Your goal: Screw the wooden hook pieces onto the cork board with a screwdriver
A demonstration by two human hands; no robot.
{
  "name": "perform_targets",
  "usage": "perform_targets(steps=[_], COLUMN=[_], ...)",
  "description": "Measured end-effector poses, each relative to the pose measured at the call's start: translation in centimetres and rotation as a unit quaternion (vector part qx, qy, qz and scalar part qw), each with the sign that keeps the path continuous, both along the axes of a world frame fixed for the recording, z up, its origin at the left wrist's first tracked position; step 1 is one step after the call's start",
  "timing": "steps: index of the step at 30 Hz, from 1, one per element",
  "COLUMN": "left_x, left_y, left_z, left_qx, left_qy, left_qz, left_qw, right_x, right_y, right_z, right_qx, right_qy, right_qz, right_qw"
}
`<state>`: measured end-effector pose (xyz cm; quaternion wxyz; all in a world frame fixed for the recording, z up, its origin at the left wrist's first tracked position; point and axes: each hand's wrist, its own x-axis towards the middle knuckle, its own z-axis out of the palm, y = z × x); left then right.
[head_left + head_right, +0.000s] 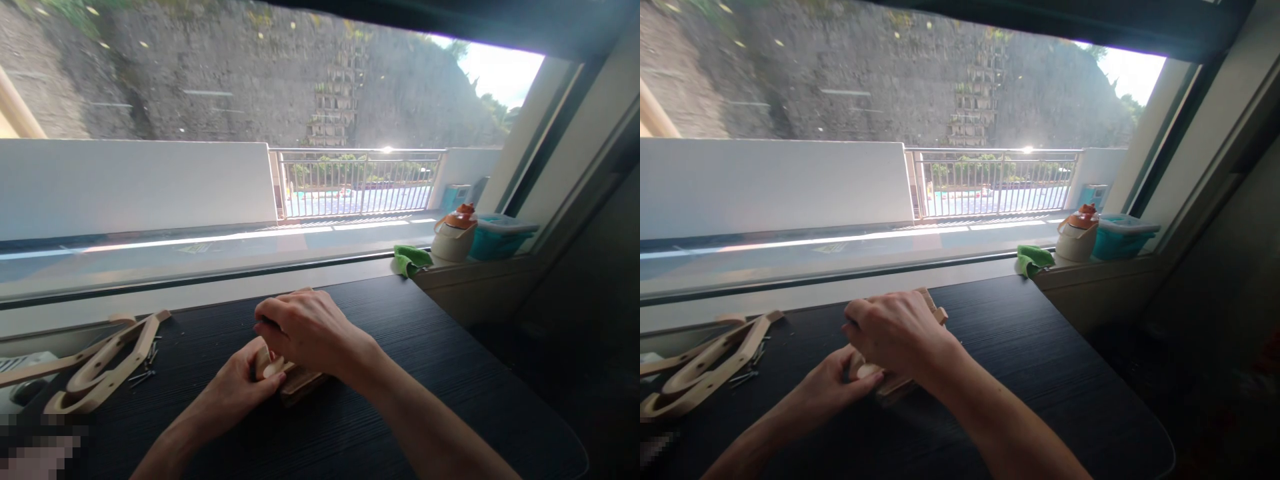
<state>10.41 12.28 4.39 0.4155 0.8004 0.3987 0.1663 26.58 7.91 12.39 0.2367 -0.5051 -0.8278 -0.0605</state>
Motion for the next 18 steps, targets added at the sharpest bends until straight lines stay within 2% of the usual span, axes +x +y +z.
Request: perform_targets(steps=[4,8,11,16,18], left_x=[0.0,0.0,0.0,-0.1,0.0], left_y=[0.1,0.1,0.0,0.0,0.0], left_z=[0.1,0.2,0.2,0.2,0.2], left_qx=[0.022,0.022,0.014,0.004,0.006], left_qy=[0.007,0.022,0.018,0.018,0.018], left_qz=[-0.013,-0.010,-0.010,0.001,-0.002], left_qw=[1.000,0.999,1.000,1.000,1.000], right_x=[0.6,1.0,0.8,0.3,0.3], right_y=[0.9,1.2,0.7,0.1,0.2], right_z=[-0.5,-0.8,-0.7,-0.2,-0.2], right_qx=[-0.018,-0.021,-0.012,-0.009,-0.013], right_qy=[0.023,0.026,0.025,0.018,0.022], right_qz=[-0.059,-0.084,-0.064,0.023,0.025], right_qw=[0.998,0.996,0.998,1.000,0.999])
